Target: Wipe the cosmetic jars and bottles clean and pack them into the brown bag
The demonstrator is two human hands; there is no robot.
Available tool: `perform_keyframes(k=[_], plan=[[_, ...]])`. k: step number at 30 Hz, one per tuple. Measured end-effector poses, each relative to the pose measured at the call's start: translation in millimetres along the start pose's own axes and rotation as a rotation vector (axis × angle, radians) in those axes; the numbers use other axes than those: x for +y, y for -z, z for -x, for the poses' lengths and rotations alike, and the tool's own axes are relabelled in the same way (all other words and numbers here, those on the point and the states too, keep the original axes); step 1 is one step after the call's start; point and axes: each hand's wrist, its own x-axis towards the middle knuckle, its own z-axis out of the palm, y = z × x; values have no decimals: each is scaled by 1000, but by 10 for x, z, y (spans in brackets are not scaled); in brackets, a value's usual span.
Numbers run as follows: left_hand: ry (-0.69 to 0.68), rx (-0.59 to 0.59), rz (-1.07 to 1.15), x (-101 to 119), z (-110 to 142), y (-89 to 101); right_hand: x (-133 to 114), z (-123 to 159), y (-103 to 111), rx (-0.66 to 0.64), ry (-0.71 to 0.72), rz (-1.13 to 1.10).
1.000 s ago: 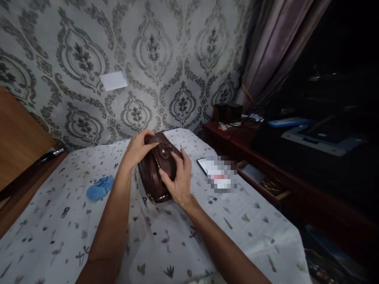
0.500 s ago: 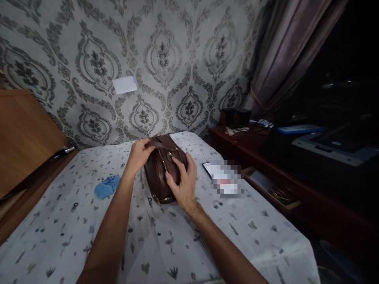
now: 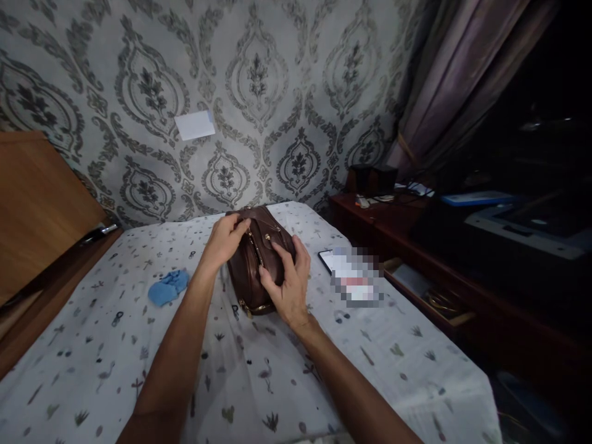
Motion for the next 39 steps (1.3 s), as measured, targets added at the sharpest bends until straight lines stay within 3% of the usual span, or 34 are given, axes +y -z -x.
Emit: perform_keyframes(k=[5,10,15,24,31,39], plan=[[-20,-63,-2,50,46,42,9,4,34,4,-27,-104],[-49,-54,-121,149,84,23,39,44,-13,53,-148,-188],[-126,22,-300,313,134,-74,77,98,-78,77,-192,-189],[-229,-57,-396,445,-24,-290,101,113,-115,107,-162,-159],[-63,23,-274,452,-36,-405,86,126,-74,85,-132,-163],[-39,21,-3,301,-69,-403,59,136,-36,55,-115,-174]])
